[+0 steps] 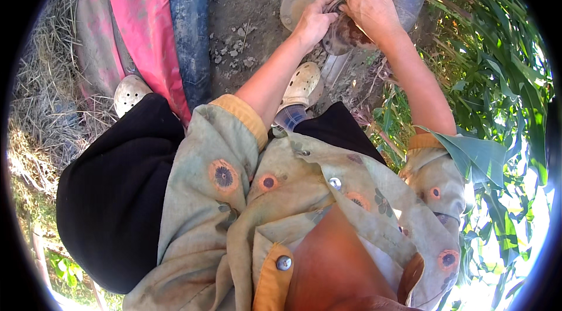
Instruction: The person works on a curved metal pipe section outdoors, using a wrench to tighten bolts on a flange connection. They manipulate the pipe and a flange piece, aligning them and securing the joint with tools.
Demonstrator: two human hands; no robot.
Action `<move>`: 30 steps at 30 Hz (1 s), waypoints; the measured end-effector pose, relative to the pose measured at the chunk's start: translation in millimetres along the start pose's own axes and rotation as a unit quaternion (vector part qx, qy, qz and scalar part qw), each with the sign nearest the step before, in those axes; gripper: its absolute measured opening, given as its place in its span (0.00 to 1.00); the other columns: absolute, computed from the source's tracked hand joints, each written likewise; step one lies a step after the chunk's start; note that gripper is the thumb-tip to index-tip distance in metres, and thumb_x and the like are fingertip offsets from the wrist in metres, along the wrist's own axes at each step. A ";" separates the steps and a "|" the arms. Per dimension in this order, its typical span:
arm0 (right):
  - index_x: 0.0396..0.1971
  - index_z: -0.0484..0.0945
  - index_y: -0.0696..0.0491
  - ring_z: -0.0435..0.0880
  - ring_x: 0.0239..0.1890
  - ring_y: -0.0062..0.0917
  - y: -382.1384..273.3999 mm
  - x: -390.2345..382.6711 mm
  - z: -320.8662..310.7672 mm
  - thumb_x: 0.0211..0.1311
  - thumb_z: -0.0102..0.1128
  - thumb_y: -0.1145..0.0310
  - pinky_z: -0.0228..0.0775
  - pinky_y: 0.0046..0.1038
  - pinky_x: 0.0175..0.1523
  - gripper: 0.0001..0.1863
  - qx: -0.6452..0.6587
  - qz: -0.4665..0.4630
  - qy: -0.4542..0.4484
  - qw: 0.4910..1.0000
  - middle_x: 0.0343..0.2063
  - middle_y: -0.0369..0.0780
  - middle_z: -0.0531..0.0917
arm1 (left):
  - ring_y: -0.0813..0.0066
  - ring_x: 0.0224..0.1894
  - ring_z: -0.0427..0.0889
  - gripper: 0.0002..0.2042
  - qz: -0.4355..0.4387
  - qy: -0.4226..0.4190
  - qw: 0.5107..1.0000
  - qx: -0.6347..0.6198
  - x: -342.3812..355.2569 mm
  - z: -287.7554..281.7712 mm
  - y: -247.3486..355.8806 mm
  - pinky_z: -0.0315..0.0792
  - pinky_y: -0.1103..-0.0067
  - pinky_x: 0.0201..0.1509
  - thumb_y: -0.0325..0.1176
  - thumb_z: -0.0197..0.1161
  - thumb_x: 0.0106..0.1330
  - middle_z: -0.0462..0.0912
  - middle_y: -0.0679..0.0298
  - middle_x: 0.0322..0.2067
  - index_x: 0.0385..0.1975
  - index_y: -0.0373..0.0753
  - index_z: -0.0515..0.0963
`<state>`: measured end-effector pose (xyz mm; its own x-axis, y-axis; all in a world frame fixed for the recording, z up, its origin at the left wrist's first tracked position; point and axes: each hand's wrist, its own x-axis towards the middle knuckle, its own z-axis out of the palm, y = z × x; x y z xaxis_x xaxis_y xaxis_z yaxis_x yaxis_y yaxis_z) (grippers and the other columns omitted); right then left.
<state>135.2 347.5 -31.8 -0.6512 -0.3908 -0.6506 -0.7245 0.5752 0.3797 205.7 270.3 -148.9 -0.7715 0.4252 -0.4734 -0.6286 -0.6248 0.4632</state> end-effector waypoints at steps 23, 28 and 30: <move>0.32 0.78 0.49 0.79 0.41 0.27 3.7 1.0 5.0 0.53 0.55 0.64 0.61 0.40 0.56 0.08 -0.030 0.001 0.017 0.999 0.32 0.34 0.80 | 0.74 0.47 0.75 0.19 -0.003 -0.007 1.000 -0.022 -2.8 -3.4 5.8 0.68 0.81 0.52 0.20 0.54 0.59 0.77 0.56 0.46 0.52 0.27 0.65; 0.32 0.78 0.49 0.79 0.41 0.27 3.8 -2.3 -3.9 0.55 0.54 0.62 0.60 0.41 0.57 0.09 -0.025 -0.009 0.055 0.998 0.33 0.35 0.80 | 0.74 0.48 0.75 0.19 -0.007 -0.008 1.000 -0.014 -3.3 -3.7 7.6 0.67 0.80 0.53 0.20 0.54 0.59 0.76 0.56 0.46 0.52 0.27 0.64; 0.32 0.78 0.50 0.79 0.41 0.27 2.0 1.1 2.9 0.56 0.54 0.59 0.59 0.41 0.57 0.11 -0.015 -0.015 0.069 0.997 0.32 0.35 0.80 | 0.74 0.48 0.75 0.20 -0.011 -0.008 1.000 -0.014 -3.1 -3.9 7.3 0.67 0.80 0.54 0.20 0.54 0.59 0.76 0.56 0.47 0.52 0.27 0.64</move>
<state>133.6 350.3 -33.6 -0.6528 -0.5036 -0.5659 -0.7490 0.5410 0.3825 203.9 261.9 -147.0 -0.7596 0.4495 -0.4700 -0.6420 -0.6338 0.4315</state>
